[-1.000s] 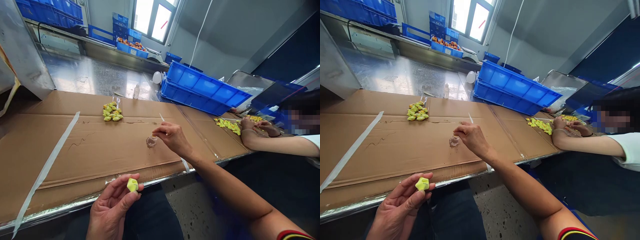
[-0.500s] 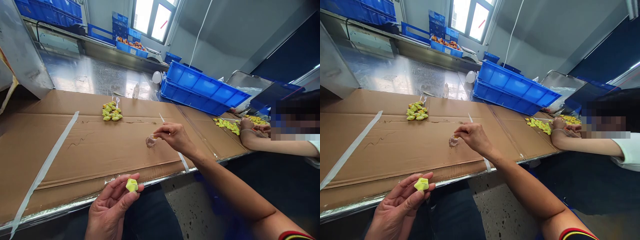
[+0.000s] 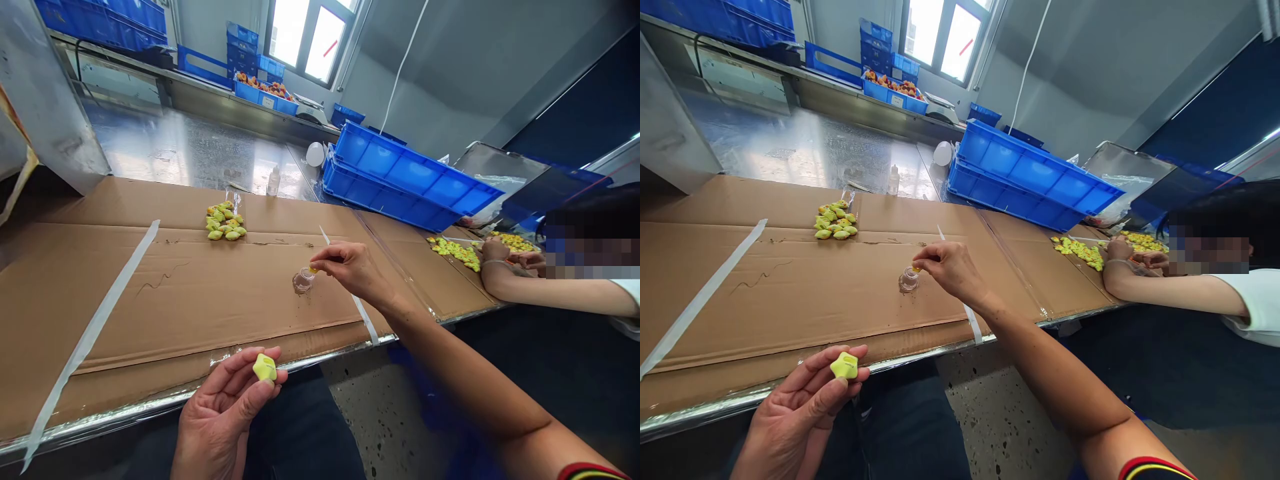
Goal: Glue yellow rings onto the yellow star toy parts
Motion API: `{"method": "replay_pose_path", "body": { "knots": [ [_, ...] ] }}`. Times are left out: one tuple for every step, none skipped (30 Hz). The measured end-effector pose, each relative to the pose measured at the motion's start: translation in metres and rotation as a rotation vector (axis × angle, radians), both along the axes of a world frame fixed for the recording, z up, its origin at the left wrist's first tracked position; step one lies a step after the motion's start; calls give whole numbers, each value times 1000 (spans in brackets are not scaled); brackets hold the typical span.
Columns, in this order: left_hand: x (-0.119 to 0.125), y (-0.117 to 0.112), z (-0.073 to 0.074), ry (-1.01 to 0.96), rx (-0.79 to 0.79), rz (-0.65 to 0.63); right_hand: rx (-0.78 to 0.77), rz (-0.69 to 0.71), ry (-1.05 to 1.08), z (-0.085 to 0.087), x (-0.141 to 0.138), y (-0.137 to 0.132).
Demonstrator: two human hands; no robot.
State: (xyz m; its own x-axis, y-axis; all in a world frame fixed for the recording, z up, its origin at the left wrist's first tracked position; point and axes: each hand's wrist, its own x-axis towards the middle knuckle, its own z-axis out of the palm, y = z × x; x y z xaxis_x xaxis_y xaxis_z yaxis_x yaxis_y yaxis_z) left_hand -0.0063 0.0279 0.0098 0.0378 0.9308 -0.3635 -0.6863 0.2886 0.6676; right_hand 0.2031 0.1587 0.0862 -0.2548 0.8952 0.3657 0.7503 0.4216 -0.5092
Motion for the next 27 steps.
{"method": "replay_pose_path", "body": {
  "knots": [
    [0, 0, 0, 0, 1, 2, 12, 6, -15, 1, -2, 0],
    [0, 0, 0, 0, 2, 3, 23, 11, -31, 1, -3, 0],
    [1, 0, 0, -1, 4, 2, 33, 16, -46, 2, -5, 0],
    [1, 1, 1, -1, 7, 0, 43, 20, -61, 2, -6, 0],
    [2, 1, 1, -4, 10, -2, 52, 23, -75, 3, -7, 0],
    [2, 2, 2, -5, 12, -1, 61, 25, -88, 3, -8, 0],
    [3, 2, 2, -4, 9, 6, 68, 27, -101, 3, -9, 0],
    [3, 2, 2, -4, 7, 12, 76, 29, -113, 3, -9, 0],
    [3, 2, 2, -3, 6, 15, 84, 30, -125, 3, -9, 0],
    [2, 2, 2, -4, 9, 14, 90, 30, -137, 3, -10, 0],
    [2, 1, 2, -4, 9, 8, 95, 31, -149, 3, -10, 0],
    [2, 1, 1, -5, 12, 1, 99, 31, -160, 3, -10, 0],
    [1, 1, 1, -6, 14, -8, 100, 31, -171, 4, -10, 0],
    [1, 0, 0, -6, 14, -18, 100, 31, -181, 4, -10, -1],
    [1, 0, 0, -4, 12, -21, 98, 31, -188, 5, -11, -1],
    [1, 0, 0, -3, 12, -23, 95, 30, -194, 5, -11, -1],
    [0, 0, 0, -2, 13, -28, 91, 30, -198, 5, -11, -1],
    [0, 0, 0, -4, 17, -30, 87, 30, -199, 6, -11, -1],
    [0, 0, 0, -3, 17, -33, 82, 29, -197, 6, -11, -2],
    [0, 0, 0, -4, 21, -32, 76, 29, -194, 7, -11, -3],
    [0, 0, 0, -4, 21, -32, 69, 28, -190, 8, -10, -3],
    [0, 0, 0, -4, 21, -34, 61, 26, -183, 9, -10, -5],
    [0, 0, -1, -2, 21, -33, 55, 21, -176, 11, -10, -6],
    [0, 0, -1, -1, 23, -34, 50, 13, -168, 13, -10, -8],
    [0, 0, -1, 2, 27, -35, 46, 4, -161, 15, -10, -9],
    [0, 0, -2, 4, 33, -33, 42, -6, -155, 17, -10, -11],
    [0, 0, -2, 5, 39, -31, 38, -15, -148, 19, -10, -13]
  ]
}}
